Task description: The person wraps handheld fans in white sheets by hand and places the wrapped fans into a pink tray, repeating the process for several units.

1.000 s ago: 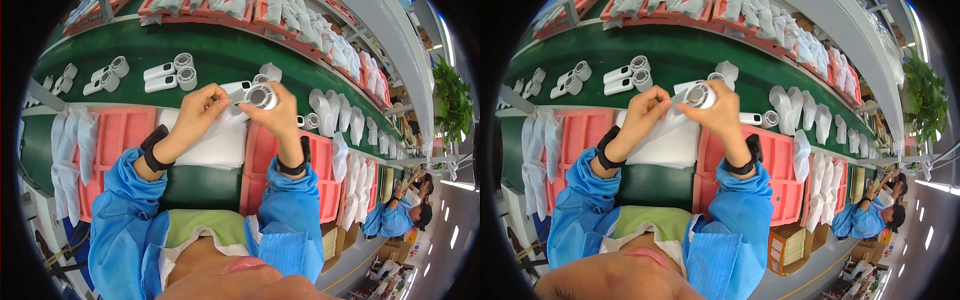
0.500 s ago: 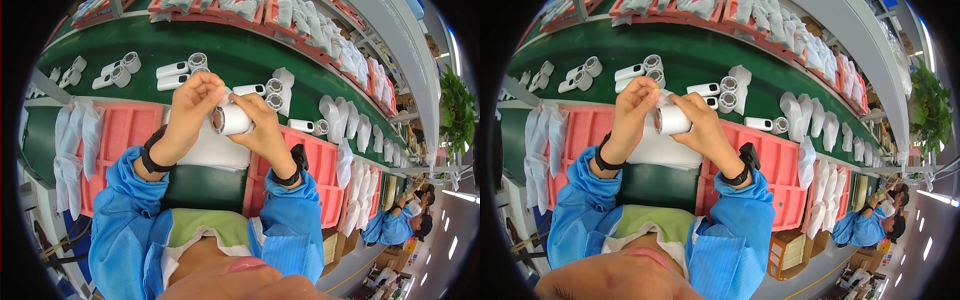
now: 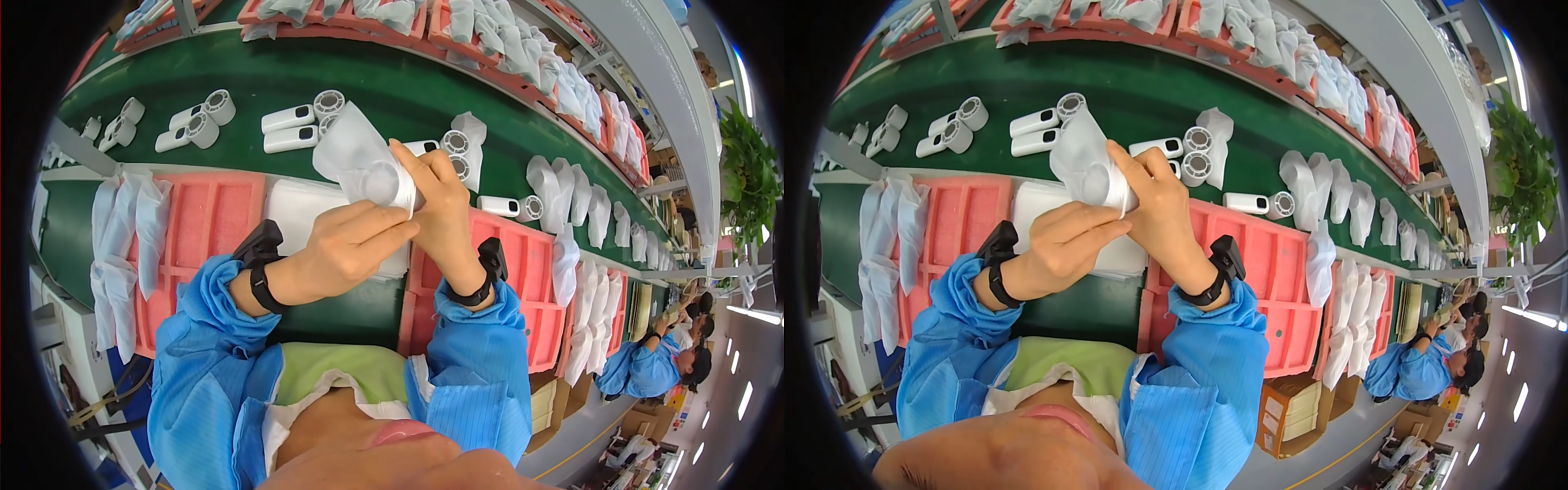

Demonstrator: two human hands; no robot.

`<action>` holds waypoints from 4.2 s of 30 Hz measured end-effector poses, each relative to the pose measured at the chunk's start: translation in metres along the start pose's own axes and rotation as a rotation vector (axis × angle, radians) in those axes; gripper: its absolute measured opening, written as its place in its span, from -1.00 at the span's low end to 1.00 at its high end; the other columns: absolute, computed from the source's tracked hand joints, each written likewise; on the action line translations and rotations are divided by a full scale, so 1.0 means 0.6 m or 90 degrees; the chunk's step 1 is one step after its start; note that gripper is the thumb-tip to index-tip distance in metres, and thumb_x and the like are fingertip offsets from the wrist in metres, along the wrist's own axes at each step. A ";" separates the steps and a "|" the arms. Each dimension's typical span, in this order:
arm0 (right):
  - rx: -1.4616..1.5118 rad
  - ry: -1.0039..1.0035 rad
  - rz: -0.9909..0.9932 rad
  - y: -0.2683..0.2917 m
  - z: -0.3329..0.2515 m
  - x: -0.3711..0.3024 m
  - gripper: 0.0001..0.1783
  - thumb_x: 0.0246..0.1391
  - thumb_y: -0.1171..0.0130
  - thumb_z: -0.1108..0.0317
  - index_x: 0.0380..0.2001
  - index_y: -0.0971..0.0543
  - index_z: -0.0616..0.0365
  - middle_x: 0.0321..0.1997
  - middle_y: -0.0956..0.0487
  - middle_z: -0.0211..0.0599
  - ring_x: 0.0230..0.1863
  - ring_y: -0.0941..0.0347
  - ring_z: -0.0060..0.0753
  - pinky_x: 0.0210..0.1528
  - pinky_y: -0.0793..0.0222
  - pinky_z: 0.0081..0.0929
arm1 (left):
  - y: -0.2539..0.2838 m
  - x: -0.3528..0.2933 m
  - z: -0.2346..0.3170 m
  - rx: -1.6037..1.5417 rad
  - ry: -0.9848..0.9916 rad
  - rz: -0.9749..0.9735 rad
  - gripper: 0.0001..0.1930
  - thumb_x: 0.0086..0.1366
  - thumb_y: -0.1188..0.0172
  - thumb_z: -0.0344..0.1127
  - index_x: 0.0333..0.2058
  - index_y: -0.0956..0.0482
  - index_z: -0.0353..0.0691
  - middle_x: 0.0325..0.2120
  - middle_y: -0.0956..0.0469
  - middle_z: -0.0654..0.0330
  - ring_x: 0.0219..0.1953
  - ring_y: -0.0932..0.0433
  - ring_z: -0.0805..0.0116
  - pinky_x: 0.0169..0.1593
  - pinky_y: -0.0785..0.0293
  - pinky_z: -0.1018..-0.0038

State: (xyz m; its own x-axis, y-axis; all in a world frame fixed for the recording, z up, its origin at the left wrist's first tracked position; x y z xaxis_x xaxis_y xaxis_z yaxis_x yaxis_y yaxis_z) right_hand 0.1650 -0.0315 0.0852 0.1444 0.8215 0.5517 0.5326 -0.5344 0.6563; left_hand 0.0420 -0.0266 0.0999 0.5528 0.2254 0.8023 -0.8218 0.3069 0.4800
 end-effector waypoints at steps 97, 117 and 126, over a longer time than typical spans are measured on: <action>-0.063 0.126 0.072 -0.028 -0.038 0.011 -0.20 -0.50 -0.45 0.54 0.03 -0.53 0.22 -0.12 -0.41 -0.14 -0.18 -0.41 -0.16 -0.21 -0.41 -0.37 | 0.013 -0.035 -0.118 -0.364 0.302 0.099 -0.85 0.14 -0.26 -0.53 -0.27 -0.60 -0.32 -0.40 -0.54 0.21 -0.34 -0.51 0.39 -0.29 -0.41 0.52; 0.258 0.014 -0.088 -0.031 0.009 0.015 -0.16 -0.27 -0.38 0.50 0.18 -0.31 0.16 0.01 -0.44 -0.22 -0.02 -0.45 -0.26 -0.03 -0.41 -0.33 | 0.037 0.016 -0.146 -0.437 0.171 -0.008 -0.62 -0.01 -0.38 -0.44 -0.15 -0.59 -0.16 -0.02 -0.39 0.12 -0.05 -0.44 0.24 -0.03 -0.40 0.38; -0.034 0.026 0.011 -0.045 0.008 0.008 -0.38 -0.20 -0.33 0.48 0.04 -0.45 0.19 -0.15 -0.48 -0.11 -0.18 -0.50 -0.03 -0.21 -0.45 -0.33 | 0.072 -0.012 -0.130 -0.204 0.247 0.192 -0.59 -0.04 -0.48 -0.32 -0.18 -0.59 -0.18 -0.04 -0.36 0.13 0.00 -0.38 0.22 0.04 -0.34 0.36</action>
State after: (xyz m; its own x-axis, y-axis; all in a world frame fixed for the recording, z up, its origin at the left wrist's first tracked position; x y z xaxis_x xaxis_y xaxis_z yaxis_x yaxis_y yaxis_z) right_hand 0.1554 -0.0119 0.0674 0.1183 0.8037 0.5831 0.4855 -0.5591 0.6721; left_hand 0.0134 0.0570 0.0871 0.3605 0.6500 0.6690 -0.9016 0.4267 0.0713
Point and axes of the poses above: each hand's wrist, its own x-axis towards the middle knuckle, its own y-axis out of the back of the hand, z = x × y, the point moved 9 cm from there along x, towards the middle knuckle
